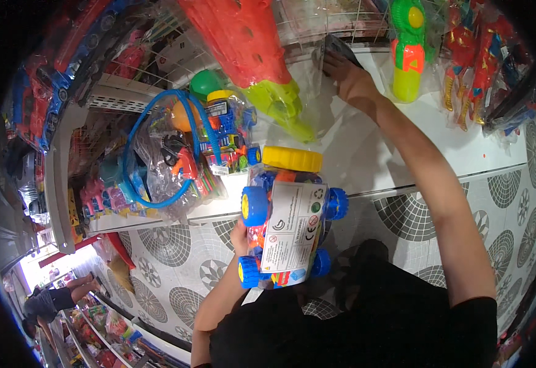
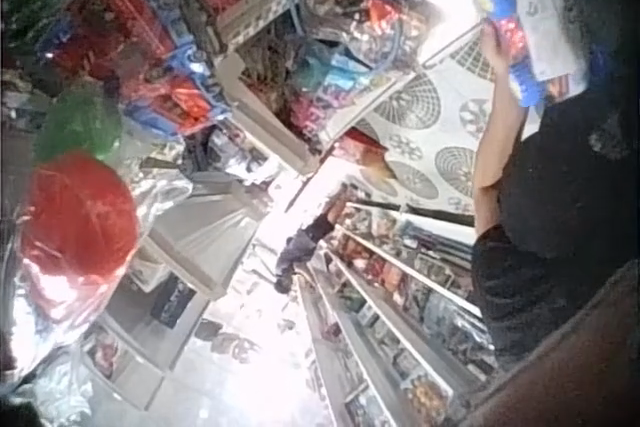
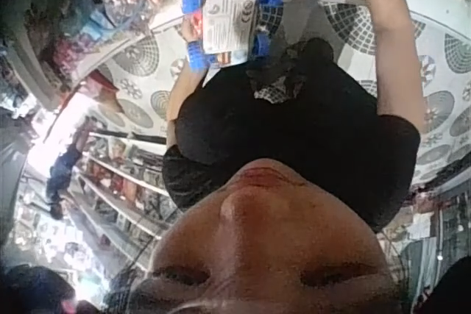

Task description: Dusting and wiping down toy packages and shelves in a store using a cleaning cloth.

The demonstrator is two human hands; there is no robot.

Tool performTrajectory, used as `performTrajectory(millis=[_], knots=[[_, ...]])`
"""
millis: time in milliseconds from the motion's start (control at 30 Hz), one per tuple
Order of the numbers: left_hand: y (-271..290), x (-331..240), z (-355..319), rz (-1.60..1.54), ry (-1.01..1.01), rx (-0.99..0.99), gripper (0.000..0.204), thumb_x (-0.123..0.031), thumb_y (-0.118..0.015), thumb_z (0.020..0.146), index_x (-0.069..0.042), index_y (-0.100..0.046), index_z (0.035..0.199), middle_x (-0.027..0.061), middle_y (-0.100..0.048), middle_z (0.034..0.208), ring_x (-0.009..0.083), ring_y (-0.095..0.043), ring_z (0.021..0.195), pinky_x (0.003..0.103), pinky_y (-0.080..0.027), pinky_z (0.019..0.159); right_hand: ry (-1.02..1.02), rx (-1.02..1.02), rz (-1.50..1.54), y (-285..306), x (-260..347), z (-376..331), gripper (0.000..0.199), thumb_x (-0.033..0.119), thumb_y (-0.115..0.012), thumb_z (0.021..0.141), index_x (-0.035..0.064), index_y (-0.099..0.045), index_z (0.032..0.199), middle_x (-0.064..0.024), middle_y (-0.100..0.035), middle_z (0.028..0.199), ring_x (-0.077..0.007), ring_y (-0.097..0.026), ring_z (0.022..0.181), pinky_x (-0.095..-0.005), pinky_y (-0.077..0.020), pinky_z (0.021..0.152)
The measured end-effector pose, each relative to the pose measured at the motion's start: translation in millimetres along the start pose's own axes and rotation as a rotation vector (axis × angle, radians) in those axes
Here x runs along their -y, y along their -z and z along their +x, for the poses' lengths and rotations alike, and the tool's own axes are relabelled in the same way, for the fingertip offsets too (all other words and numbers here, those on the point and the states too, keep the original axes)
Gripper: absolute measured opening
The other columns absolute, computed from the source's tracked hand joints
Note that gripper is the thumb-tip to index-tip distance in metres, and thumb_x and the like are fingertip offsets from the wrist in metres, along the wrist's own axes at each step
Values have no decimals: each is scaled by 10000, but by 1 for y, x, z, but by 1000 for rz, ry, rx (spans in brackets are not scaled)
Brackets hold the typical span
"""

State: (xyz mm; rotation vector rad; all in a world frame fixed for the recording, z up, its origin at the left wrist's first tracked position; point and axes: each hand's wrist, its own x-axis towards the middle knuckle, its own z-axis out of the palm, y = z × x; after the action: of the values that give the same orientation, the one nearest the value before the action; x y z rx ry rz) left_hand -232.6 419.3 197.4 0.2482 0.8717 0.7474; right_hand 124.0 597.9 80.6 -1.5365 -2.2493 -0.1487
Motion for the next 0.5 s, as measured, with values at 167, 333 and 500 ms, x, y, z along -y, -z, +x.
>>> performTrajectory(millis=[167,333,500], knots=[[10,3,-1,-56,9,77,1001,-258,-801,593,32,-277,1394,156,-475,1308,264,-508,1179,387,-401,1019,-216,247,330,42,73,-27,521,0,-519,721,117,-567,1227,-75,-536,1293,-238,-461,1243,-321,-359,1050],[-47,-11,21,575,-287,323,1040,-165,-816,588,39,-235,1425,148,-438,1336,231,-473,1212,356,-351,1038,-118,273,534,100,100,-86,462,-20,-548,698,80,-628,1143,-113,-586,1231,-291,-475,1236,-397,-344,1053],[-62,0,10,1211,-646,149,945,-84,-815,537,64,-362,1353,203,-478,1257,291,-515,1135,360,-407,959,-536,39,1065,184,144,-74,364,128,-529,878,47,-557,1231,-131,-617,1165,-303,-545,1142,-365,-399,984]])
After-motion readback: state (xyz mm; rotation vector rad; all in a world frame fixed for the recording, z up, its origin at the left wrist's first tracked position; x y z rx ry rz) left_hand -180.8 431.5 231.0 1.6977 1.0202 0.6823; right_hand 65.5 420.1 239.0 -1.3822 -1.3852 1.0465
